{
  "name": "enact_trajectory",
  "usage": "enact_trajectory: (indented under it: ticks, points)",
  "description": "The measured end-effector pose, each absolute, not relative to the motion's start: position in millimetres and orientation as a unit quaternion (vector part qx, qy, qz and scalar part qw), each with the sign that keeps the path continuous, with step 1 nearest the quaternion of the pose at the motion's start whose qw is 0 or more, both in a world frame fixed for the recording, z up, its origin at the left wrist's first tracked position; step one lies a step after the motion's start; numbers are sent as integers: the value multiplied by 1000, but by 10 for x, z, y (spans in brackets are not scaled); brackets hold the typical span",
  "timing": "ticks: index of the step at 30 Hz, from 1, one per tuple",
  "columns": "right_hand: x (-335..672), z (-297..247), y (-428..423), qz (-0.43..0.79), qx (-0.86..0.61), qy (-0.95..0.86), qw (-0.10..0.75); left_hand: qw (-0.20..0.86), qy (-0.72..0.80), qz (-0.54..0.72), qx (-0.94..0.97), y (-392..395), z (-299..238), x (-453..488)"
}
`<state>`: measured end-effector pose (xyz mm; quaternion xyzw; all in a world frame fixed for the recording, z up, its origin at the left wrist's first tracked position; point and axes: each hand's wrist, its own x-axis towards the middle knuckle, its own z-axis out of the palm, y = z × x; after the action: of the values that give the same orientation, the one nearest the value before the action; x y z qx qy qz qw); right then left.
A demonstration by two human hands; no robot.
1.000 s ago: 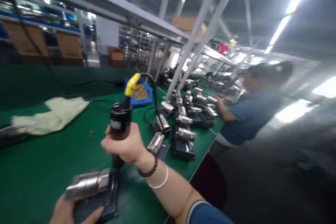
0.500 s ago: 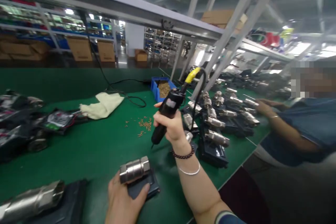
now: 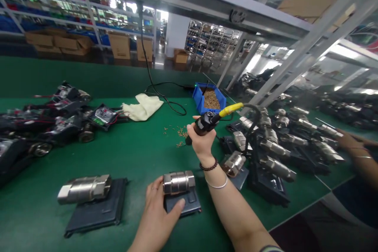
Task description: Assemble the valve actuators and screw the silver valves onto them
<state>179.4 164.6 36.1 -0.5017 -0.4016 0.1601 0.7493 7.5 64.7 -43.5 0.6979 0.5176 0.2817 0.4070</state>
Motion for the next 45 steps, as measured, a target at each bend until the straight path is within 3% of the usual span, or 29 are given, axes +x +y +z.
enact_trajectory:
  ticks: [4,8,16,22,33,38,45]
  points:
    - [1803,570,1421,154,-469,-415,764,421,523,307,674,665,-362,13]
    - [1819,975,971,182,-345,-404,828,422,527,363,642,673,-236,-91]
    - [1846,1375,372,280,-294,-329,853,203,460,500,705,528,52,-67]
    - [1768,1369,201,364,-295,-329,820,209,409,507,729,438,194,-43]
    - [1594,1235,189,393,-271,-460,748,191,384,389,815,384,50,-234]
    - [1464,1121,233,445,-274,-508,685,278,471,207,811,517,-138,-409]
    - [1360,926,348,482,-267,-541,635,363,374,187,832,772,-401,-148]
